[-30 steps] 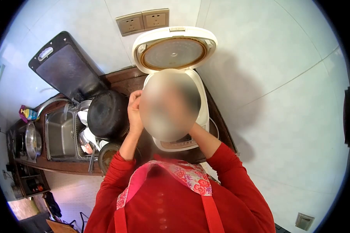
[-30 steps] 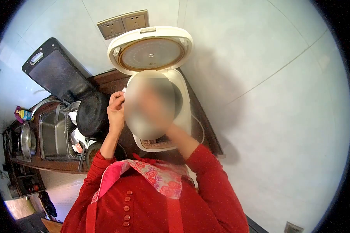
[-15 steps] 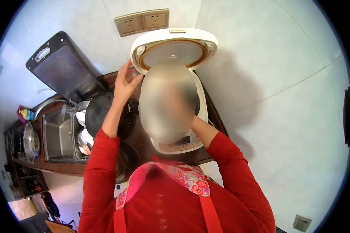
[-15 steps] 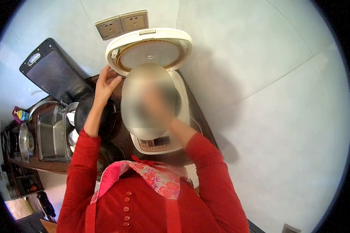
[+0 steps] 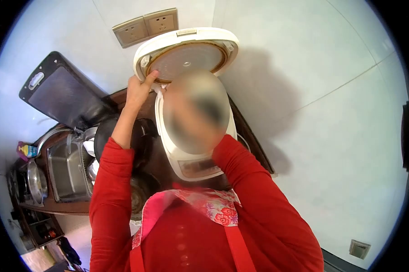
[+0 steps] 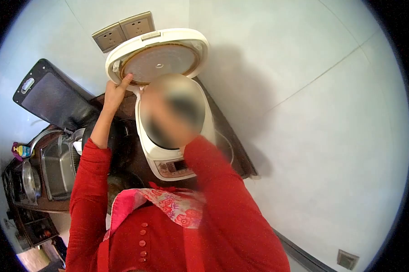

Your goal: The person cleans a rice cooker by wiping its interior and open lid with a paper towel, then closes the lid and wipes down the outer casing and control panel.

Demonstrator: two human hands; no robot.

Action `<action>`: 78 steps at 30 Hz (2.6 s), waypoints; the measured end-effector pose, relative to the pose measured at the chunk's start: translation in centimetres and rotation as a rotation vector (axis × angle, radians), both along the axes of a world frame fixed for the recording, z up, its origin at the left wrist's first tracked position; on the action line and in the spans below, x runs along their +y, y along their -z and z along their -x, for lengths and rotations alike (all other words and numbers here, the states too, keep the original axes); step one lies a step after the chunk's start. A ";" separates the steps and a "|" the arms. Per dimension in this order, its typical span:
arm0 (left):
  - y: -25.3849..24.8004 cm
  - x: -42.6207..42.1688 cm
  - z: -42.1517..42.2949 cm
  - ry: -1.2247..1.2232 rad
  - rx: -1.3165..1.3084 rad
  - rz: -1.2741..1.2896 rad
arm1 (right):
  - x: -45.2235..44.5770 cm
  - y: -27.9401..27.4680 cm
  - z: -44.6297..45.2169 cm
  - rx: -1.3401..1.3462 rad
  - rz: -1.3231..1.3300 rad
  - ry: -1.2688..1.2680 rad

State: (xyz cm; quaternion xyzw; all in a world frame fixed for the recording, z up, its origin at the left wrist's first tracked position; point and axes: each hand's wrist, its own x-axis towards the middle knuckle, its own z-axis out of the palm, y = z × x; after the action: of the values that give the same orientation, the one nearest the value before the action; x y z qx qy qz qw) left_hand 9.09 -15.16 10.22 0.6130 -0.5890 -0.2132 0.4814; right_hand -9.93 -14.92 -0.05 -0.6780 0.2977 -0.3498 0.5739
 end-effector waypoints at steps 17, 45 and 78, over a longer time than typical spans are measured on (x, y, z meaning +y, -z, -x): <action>-1.0 0.4 0.7 -0.068 0.020 -0.076 | -1.2 -8.0 6.9 0.498 0.840 0.308; -1.0 0.3 0.7 -0.081 0.042 -0.099 | -3.7 -0.2 -0.1 0.797 0.665 0.664; -1.3 0.3 0.6 -0.065 0.069 -0.136 | -4.7 -2.3 6.9 -0.334 -0.152 0.949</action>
State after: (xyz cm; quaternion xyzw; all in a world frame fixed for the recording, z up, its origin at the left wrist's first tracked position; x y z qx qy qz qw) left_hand 8.45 -14.87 11.47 0.6554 -0.5359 -0.2580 0.4654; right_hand -16.84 -19.59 2.28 -0.3591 0.5016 -0.6531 0.4392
